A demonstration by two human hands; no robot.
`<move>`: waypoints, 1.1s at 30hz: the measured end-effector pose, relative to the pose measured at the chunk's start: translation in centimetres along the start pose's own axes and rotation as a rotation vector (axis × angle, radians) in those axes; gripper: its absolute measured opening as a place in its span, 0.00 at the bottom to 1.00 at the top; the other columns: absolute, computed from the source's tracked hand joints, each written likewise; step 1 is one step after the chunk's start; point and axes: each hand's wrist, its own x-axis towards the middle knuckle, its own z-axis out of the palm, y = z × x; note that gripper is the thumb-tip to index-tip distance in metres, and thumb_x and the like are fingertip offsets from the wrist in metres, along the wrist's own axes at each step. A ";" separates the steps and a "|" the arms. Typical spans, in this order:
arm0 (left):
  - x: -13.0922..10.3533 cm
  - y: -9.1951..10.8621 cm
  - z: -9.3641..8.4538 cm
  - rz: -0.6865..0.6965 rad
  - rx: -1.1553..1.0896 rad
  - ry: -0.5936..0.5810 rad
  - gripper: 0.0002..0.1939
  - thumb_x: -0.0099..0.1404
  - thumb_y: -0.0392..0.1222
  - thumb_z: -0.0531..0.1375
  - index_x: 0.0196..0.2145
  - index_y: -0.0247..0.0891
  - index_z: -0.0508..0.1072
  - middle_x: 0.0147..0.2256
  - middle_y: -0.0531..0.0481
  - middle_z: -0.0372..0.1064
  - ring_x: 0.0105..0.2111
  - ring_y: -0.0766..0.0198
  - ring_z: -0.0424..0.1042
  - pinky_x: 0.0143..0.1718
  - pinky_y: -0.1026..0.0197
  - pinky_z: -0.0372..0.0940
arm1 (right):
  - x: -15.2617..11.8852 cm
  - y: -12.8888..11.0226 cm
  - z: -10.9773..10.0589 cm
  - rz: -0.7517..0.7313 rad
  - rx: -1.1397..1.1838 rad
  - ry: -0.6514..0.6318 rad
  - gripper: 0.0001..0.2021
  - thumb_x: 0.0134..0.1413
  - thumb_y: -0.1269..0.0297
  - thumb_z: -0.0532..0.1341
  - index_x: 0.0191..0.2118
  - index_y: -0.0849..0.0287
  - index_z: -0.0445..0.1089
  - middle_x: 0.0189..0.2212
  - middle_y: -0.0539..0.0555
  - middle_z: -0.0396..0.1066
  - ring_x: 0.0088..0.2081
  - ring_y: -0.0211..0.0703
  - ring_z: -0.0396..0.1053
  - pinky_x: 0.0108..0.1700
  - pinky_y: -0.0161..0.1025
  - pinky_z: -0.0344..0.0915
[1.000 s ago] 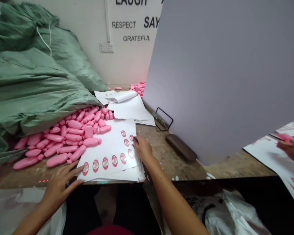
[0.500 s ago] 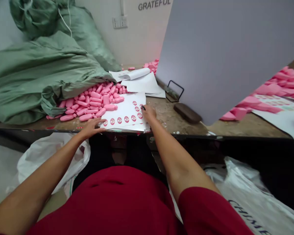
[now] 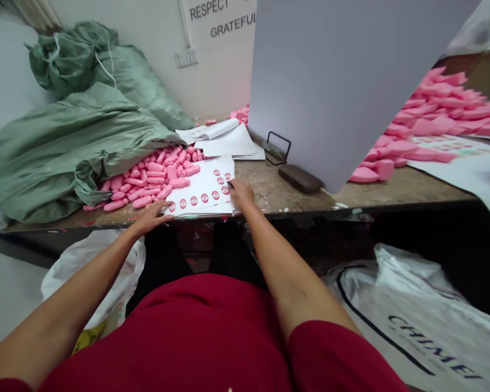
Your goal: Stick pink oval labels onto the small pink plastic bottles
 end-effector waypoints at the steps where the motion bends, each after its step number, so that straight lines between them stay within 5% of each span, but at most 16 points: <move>1: 0.0 0.0 0.0 -0.005 -0.004 0.002 0.23 0.69 0.48 0.61 0.59 0.38 0.68 0.60 0.40 0.64 0.58 0.49 0.66 0.58 0.38 0.63 | 0.0 0.0 0.0 -0.003 -0.002 0.001 0.16 0.66 0.58 0.61 0.56 0.58 0.69 0.54 0.58 0.70 0.50 0.48 0.72 0.51 0.52 0.71; 22: -0.1 -1.1 1.8 -0.113 -0.093 0.026 0.31 0.64 0.62 0.60 0.62 0.49 0.69 0.65 0.43 0.61 0.62 0.45 0.59 0.63 0.41 0.51 | 0.2 0.6 0.6 -0.017 -0.048 0.018 0.14 0.66 0.58 0.60 0.53 0.58 0.71 0.52 0.57 0.72 0.49 0.47 0.72 0.51 0.50 0.72; 33: -0.1 -0.8 1.9 -0.158 -0.116 0.019 0.32 0.64 0.60 0.62 0.62 0.49 0.69 0.65 0.43 0.60 0.62 0.44 0.59 0.64 0.41 0.50 | 0.5 1.3 1.0 -0.013 -0.054 0.027 0.14 0.66 0.58 0.61 0.52 0.59 0.71 0.51 0.57 0.72 0.48 0.47 0.73 0.51 0.51 0.71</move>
